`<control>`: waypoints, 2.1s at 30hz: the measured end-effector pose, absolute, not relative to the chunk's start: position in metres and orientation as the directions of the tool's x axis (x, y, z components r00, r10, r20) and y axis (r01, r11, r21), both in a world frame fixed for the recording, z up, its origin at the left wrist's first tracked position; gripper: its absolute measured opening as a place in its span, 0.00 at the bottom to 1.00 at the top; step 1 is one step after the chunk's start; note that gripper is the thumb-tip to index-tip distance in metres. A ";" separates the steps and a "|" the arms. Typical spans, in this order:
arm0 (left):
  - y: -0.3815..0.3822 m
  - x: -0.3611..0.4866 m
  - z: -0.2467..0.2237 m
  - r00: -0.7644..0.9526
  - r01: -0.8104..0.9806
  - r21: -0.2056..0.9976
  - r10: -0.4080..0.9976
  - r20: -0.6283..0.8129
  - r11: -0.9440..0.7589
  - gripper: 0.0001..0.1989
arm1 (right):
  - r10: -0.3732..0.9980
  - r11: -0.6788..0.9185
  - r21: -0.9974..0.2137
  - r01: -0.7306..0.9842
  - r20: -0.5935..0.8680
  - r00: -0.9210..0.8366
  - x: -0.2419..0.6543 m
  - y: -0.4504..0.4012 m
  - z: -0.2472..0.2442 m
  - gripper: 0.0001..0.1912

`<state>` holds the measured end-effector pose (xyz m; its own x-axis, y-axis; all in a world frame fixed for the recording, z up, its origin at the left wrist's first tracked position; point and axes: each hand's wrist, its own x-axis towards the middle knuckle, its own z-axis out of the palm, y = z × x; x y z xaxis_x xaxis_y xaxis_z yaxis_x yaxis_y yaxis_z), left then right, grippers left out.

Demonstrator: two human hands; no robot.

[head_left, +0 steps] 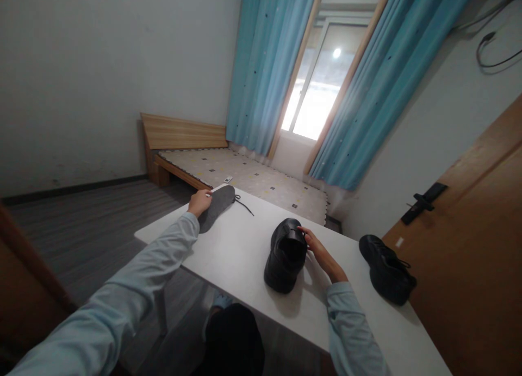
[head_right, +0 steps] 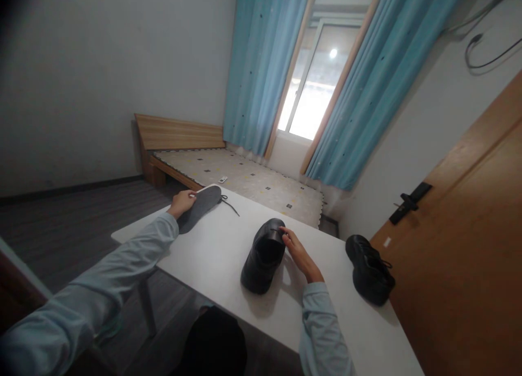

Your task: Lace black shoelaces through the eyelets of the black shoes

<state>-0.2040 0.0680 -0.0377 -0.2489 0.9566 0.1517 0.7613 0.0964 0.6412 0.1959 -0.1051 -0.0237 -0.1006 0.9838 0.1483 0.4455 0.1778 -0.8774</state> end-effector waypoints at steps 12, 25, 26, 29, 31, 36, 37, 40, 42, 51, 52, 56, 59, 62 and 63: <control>0.059 -0.205 -0.042 -0.334 0.827 0.535 0.916 0.221 0.173 0.20 | 0.983 0.182 -0.875 0.448 0.156 -0.093 0.203 -0.097 -0.035 0.29; -0.005 -0.117 0.061 0.201 0.732 0.450 0.793 0.575 -0.511 0.10 | 0.982 0.189 -0.874 0.448 0.168 -0.085 0.201 -0.100 -0.029 0.27; -0.013 -0.108 0.068 0.264 0.676 0.442 0.754 0.602 -0.590 0.11 | 0.982 0.187 -0.876 0.445 0.167 -0.086 0.201 -0.100 -0.029 0.27; -0.035 -0.082 0.079 0.490 0.492 0.399 0.625 0.608 -0.774 0.10 | 0.983 0.186 -0.879 0.438 0.164 -0.087 0.201 -0.100 -0.029 0.27; -0.048 -0.066 0.080 0.606 0.417 0.338 0.536 0.588 -0.844 0.09 | 0.983 0.182 -0.881 0.436 0.160 -0.086 0.200 -0.101 -0.028 0.27; -0.066 -0.033 0.068 0.751 0.468 0.200 0.506 0.424 -0.861 0.12 | 0.984 0.178 -0.883 0.434 0.155 -0.088 0.199 -0.100 -0.028 0.28; -0.067 -0.027 0.063 0.769 0.471 0.189 0.506 0.391 -0.862 0.14 | 0.983 0.181 -0.883 0.434 0.158 -0.089 0.199 -0.100 -0.028 0.28; -0.069 -0.012 0.043 0.805 0.468 0.171 0.498 0.322 -0.867 0.20 | 0.979 0.205 -0.879 0.431 0.180 -0.098 0.201 -0.098 -0.030 0.28; -0.069 -0.005 0.030 0.819 0.468 0.159 0.494 0.294 -0.870 0.22 | 0.975 0.220 -0.877 0.427 0.189 -0.114 0.203 -0.097 -0.032 0.27; -0.106 -0.011 0.041 0.834 0.437 0.123 0.453 0.315 -0.891 0.17 | 0.957 0.289 -0.844 0.452 0.256 -0.133 0.206 -0.096 -0.032 0.26; -0.113 -0.013 0.044 0.847 0.432 0.108 0.444 0.293 -0.895 0.18 | 0.957 0.289 -0.840 0.459 0.257 -0.134 0.205 -0.096 -0.031 0.26; -0.135 -0.016 0.042 0.867 0.466 0.016 0.461 0.191 -0.884 0.16 | 0.956 0.292 -0.821 0.492 0.260 -0.134 0.204 -0.099 -0.029 0.26; -0.141 -0.015 0.033 0.843 0.512 -0.010 0.500 0.198 -0.859 0.12 | 0.951 0.308 -0.805 0.507 0.275 -0.140 0.205 -0.100 -0.029 0.26; -0.142 -0.018 0.028 0.840 0.503 -0.014 0.485 0.244 -0.864 0.09 | 0.939 0.329 -0.777 0.537 0.329 -0.099 0.208 -0.098 -0.032 0.27; -0.142 -0.019 0.029 0.838 0.501 -0.016 0.480 0.258 -0.865 0.08 | 0.931 0.335 -0.764 0.551 0.357 -0.072 0.209 -0.097 -0.032 0.27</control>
